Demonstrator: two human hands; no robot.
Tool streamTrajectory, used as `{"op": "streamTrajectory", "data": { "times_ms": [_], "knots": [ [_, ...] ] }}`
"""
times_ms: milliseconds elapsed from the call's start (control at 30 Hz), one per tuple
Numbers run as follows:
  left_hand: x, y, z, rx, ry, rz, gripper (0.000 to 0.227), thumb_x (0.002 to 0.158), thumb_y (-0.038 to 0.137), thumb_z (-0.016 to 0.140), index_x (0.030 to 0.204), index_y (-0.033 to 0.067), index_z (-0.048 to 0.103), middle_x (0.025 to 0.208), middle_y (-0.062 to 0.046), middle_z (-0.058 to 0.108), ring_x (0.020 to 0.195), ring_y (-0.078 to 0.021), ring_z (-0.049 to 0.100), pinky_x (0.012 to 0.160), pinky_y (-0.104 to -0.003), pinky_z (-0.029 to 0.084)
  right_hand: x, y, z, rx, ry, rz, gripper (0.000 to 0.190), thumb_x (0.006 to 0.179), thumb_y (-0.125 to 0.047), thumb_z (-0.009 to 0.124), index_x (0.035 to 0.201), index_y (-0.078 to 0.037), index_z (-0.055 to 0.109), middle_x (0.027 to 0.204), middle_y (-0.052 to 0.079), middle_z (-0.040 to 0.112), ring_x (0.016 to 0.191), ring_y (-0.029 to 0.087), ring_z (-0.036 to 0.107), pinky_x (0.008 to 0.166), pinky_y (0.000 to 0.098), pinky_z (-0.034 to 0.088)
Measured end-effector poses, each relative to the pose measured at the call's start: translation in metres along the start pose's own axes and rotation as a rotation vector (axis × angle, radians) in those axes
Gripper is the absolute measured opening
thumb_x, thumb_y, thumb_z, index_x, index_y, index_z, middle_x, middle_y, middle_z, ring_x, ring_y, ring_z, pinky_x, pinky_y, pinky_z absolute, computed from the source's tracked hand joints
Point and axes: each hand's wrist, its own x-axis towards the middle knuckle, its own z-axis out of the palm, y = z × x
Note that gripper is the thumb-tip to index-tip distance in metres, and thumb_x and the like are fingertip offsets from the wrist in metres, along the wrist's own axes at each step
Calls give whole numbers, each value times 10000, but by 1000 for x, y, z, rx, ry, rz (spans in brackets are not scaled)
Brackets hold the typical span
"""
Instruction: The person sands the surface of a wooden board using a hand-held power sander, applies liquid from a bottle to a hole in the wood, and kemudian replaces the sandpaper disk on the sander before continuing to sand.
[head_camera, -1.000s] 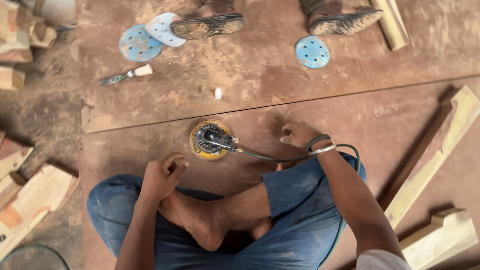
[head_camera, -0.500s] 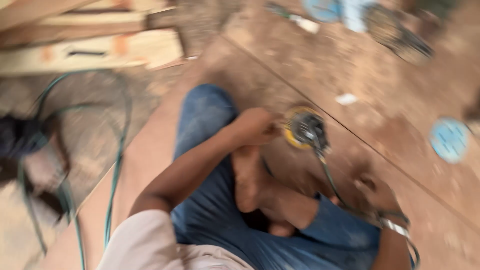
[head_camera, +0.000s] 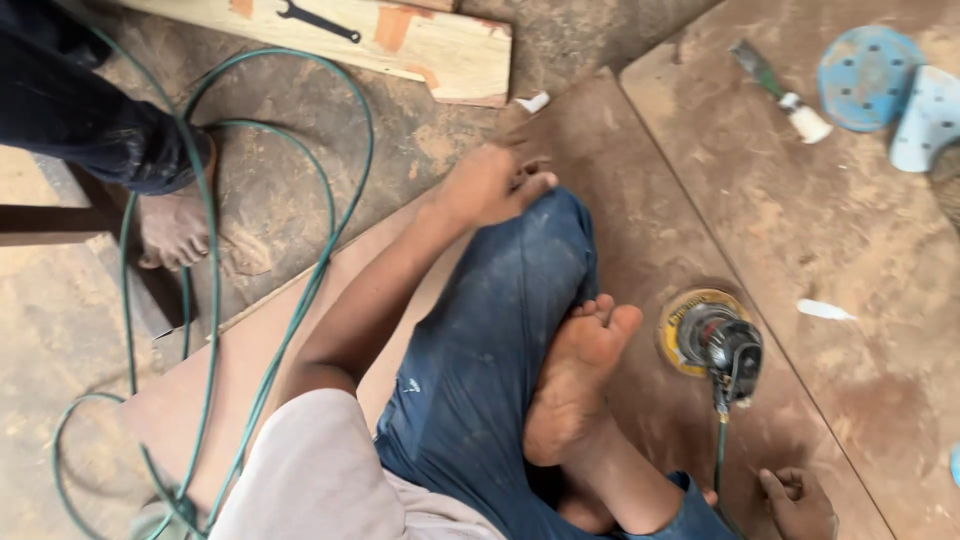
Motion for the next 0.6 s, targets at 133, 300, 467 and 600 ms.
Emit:
{"op": "streamTrajectory", "data": {
  "times_ms": [133, 300, 467, 600],
  "knots": [
    [-2, -53, -10, 88, -35, -172, 339, 894, 296, 751, 1149, 76, 702, 1044, -209, 711, 984, -404, 682, 841, -483, 546, 29, -111, 44, 70, -44, -184, 481, 894, -345, 760, 1268, -48, 699, 988, 180, 782, 875, 272, 751, 853, 416, 567],
    [33, -122, -8, 438, -93, -177, 680, 799, 293, 823, 1377, 77, 536, 1400, -224, 532, 1275, -418, 531, 1027, -533, 466, 35, -200, 61, 91, -111, -305, 448, 901, -323, 758, 1247, -43, 708, 990, 180, 776, 889, 275, 742, 855, 418, 564],
    [106, -158, -4, 833, -492, -141, 1361, 581, 558, 930, 1601, 165, 118, 1640, -239, 183, 1502, -417, 219, 1182, -617, 216, 39, -209, 66, 71, -120, -301, 414, 908, -302, 757, 1225, -38, 717, 991, 180, 770, 903, 278, 733, 857, 420, 561],
    [139, -183, 6, 940, -622, -230, 1521, 524, 590, 962, 1642, 275, -19, 1670, -245, 111, 1532, -428, 135, 1201, -618, 113, 50, -188, 57, 39, -102, -271, 388, 914, -285, 755, 1208, -34, 724, 992, 180, 766, 914, 280, 726, 859, 422, 558]
  ]
}}
